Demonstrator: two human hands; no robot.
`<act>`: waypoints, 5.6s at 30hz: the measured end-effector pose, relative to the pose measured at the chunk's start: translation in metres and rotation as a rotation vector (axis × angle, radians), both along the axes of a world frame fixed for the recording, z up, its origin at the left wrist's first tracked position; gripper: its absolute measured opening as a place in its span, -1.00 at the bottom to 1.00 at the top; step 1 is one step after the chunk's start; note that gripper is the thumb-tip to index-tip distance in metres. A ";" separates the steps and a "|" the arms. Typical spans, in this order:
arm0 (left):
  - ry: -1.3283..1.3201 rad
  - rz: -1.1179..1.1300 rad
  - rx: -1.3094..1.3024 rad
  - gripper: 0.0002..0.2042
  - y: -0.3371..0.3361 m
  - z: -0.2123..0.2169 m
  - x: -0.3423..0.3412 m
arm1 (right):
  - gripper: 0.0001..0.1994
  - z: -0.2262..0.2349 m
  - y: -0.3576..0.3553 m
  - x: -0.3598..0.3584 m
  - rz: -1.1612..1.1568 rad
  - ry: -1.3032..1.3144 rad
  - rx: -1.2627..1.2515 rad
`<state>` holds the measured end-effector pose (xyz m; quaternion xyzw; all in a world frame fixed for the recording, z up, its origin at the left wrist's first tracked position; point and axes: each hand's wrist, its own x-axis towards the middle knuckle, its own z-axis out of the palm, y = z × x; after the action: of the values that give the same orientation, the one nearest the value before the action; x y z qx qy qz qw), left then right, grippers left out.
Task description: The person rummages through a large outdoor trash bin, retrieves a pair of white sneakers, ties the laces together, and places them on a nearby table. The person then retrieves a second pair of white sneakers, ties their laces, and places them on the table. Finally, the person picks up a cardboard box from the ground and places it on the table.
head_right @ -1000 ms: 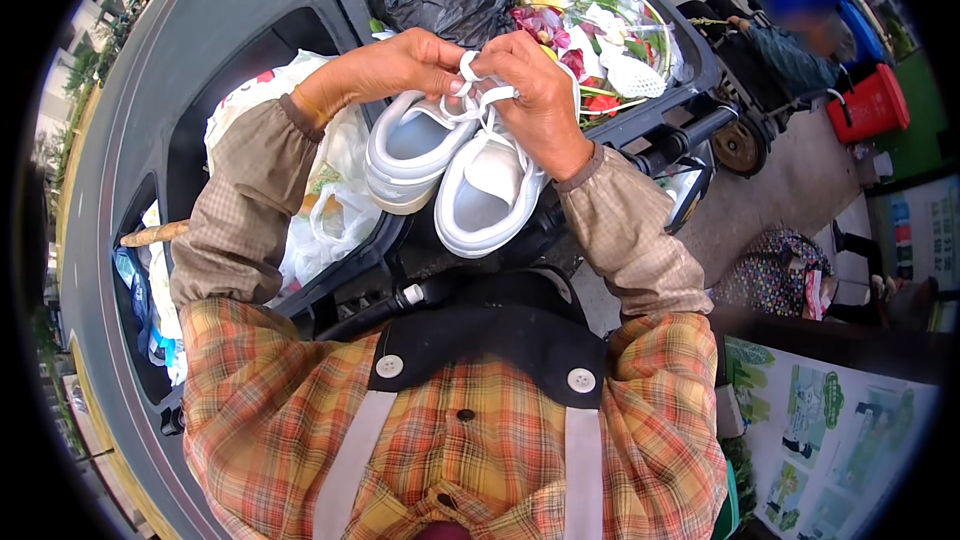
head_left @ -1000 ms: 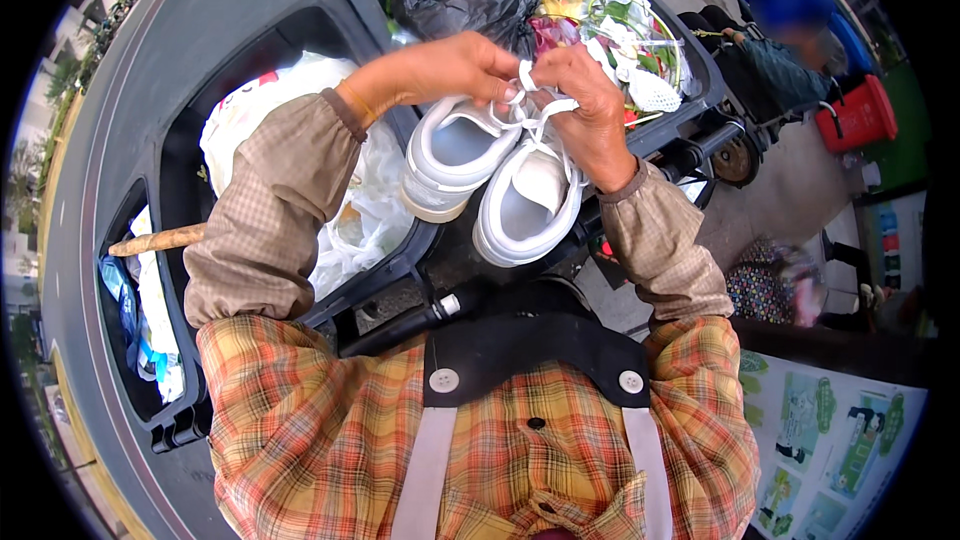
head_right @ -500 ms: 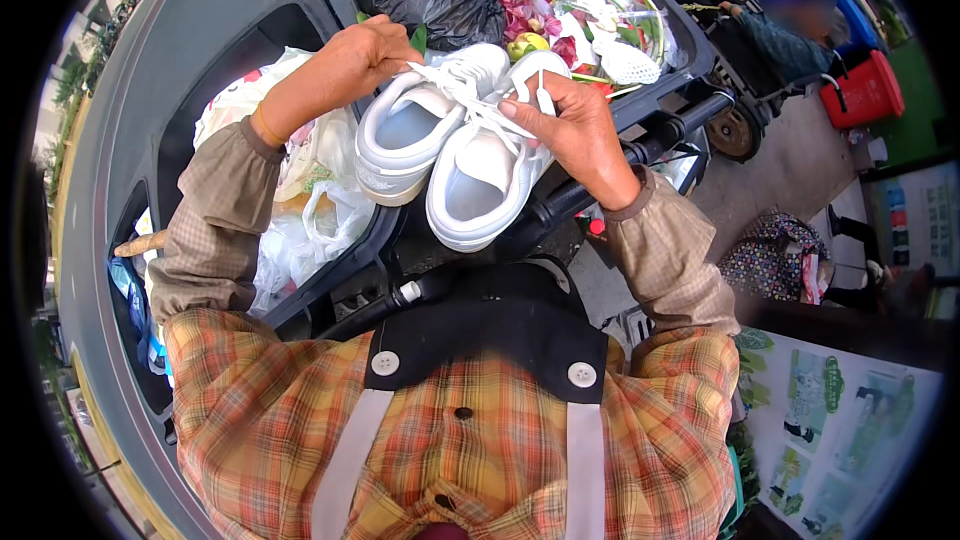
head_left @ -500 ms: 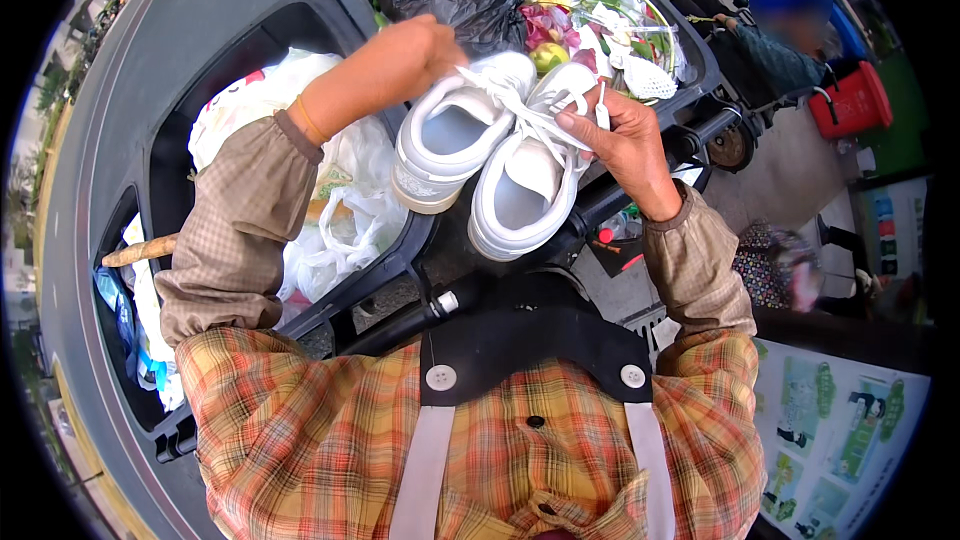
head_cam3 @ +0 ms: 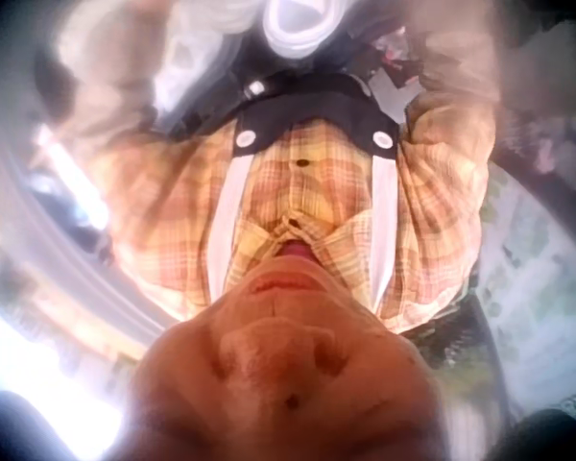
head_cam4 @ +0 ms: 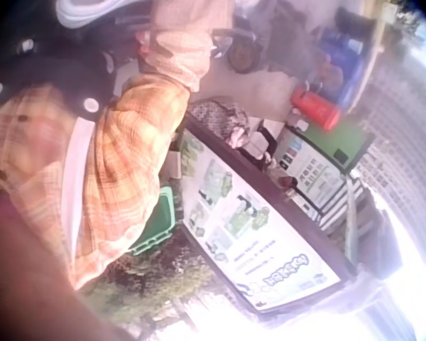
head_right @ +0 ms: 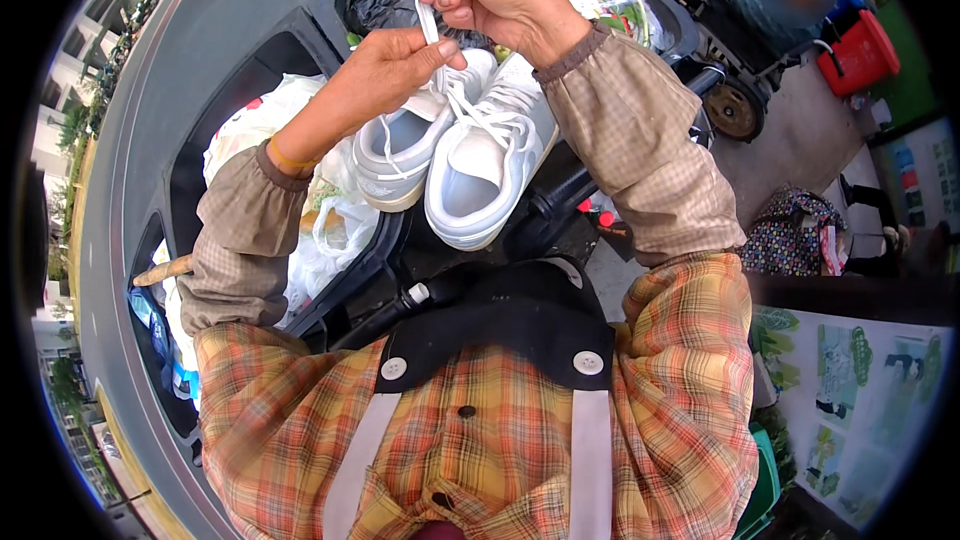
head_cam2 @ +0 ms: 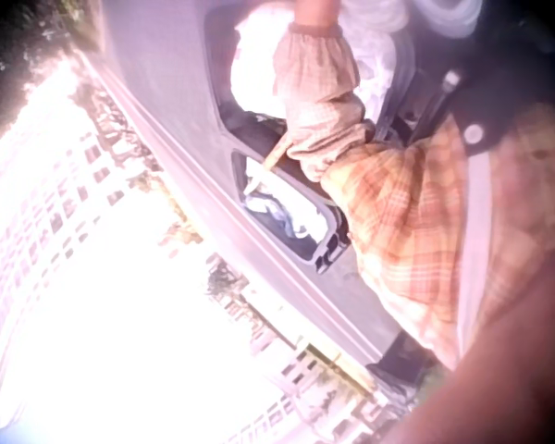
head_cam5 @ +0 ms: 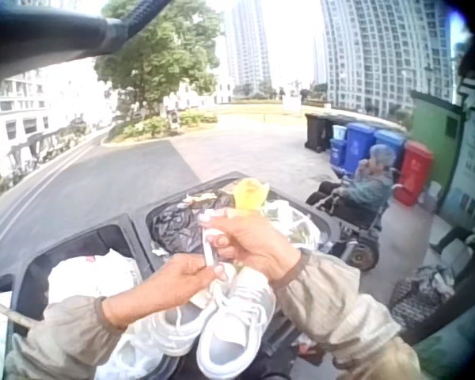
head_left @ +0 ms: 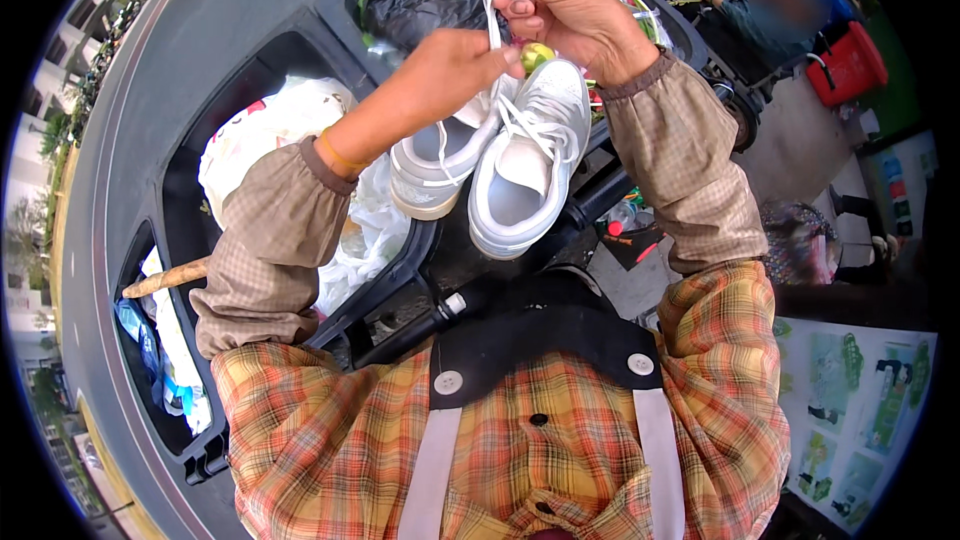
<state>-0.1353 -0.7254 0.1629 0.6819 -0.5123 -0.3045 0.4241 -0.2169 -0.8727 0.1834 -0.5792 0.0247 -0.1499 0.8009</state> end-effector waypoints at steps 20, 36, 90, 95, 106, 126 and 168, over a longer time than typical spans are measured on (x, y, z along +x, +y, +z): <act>0.337 0.190 0.079 -0.76 0.019 -0.006 0.029 | -0.86 -0.070 0.028 -0.025 -0.099 0.054 0.164; -0.247 -0.097 -0.452 -0.62 0.012 0.025 0.012 | -0.73 -0.066 0.020 -0.030 -0.043 0.014 -0.557; -0.833 0.095 -0.385 -0.88 0.023 -0.045 0.043 | -0.82 -0.070 0.032 -0.041 -0.361 -0.157 -1.485; -0.901 0.093 -0.352 -0.89 0.022 -0.050 0.037 | -0.86 -0.086 0.057 -0.112 -0.419 0.034 -0.978; -0.754 -0.634 -0.094 -0.50 0.009 -0.012 0.013 | -0.89 -0.210 0.078 -0.296 -0.842 0.590 0.129; -0.091 0.088 -0.382 -0.72 -0.016 0.103 -0.183 | -0.91 -0.302 0.046 -0.506 -1.016 0.767 -0.062; 0.267 -0.440 0.614 -0.88 -0.631 -0.300 -0.419 | -0.25 -0.237 -0.381 -0.817 -2.278 0.561 0.348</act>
<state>-0.5542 -1.3563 -0.1366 0.6053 -0.4716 -0.6131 0.1879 -1.0344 -1.2534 -0.0532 -0.1194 0.7207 -0.6390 0.2406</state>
